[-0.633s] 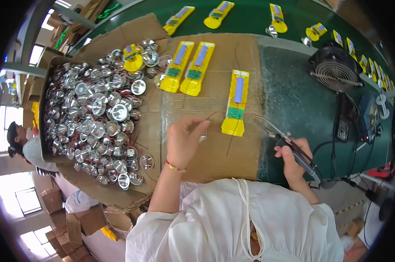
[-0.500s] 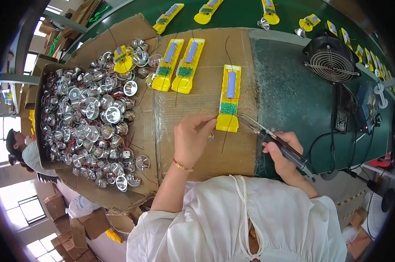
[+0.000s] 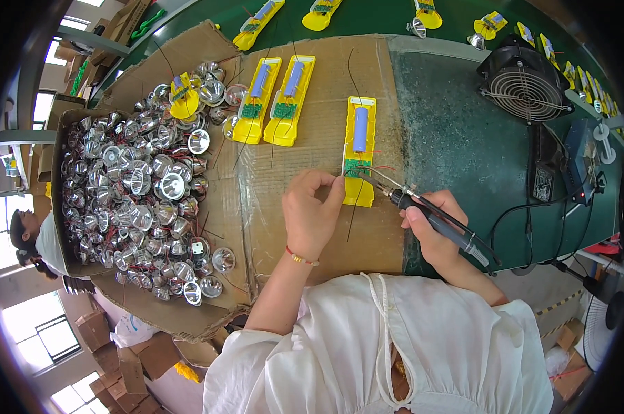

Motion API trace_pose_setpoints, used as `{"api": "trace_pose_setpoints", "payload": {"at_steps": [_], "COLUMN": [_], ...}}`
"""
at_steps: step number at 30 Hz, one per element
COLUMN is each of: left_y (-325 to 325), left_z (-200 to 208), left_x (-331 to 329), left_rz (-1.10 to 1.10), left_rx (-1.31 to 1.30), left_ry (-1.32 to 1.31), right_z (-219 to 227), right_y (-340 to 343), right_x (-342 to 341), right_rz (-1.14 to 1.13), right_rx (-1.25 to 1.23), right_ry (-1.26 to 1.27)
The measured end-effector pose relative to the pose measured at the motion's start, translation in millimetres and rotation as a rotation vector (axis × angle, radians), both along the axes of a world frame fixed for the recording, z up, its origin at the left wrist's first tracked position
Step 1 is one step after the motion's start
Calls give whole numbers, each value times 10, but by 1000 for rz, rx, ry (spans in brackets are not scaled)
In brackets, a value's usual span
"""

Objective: Soldering wires and components onto circuit boards for handheld electronic devices.

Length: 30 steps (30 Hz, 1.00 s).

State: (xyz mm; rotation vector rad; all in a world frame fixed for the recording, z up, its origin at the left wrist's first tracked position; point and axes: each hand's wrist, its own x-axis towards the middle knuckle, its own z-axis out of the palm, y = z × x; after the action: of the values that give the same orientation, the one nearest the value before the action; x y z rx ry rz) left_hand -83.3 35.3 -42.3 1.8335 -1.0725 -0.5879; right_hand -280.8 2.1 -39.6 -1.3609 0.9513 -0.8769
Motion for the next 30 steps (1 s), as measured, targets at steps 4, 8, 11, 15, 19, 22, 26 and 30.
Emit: {"api": "trace_pose_setpoints", "payload": {"at_steps": [4,8,11,15,19,22,26,30], "left_y": [-9,-16,-20,-17,-19,2,24,9], "left_z": [10,27,37,35,18,21,30,50], "left_x": [-8,-12,-13,-5,-1,11,-5,3], "left_rz": [-9,-4,-15,-21,-18,-9,56,-82], "left_rx": [-20,3,2,-4,-13,38,12,-62], "left_ry": [-49,-39,-59,-44,-44,-14,127,55], "right_z": [-7,34,51,111,90,85,72,66], "right_y": [-24,-15,17,26,38,52,55,50], "right_x": [21,41,36,-10,-37,-47,-81,-97], "right_rz": [3,-16,-94,-128,-131,-131,-118,-66], "right_rx": [29,25,30,-6,8,14,-6,34], "right_ry": [8,-8,-88,-105,-106,-112,-107,-55]}}
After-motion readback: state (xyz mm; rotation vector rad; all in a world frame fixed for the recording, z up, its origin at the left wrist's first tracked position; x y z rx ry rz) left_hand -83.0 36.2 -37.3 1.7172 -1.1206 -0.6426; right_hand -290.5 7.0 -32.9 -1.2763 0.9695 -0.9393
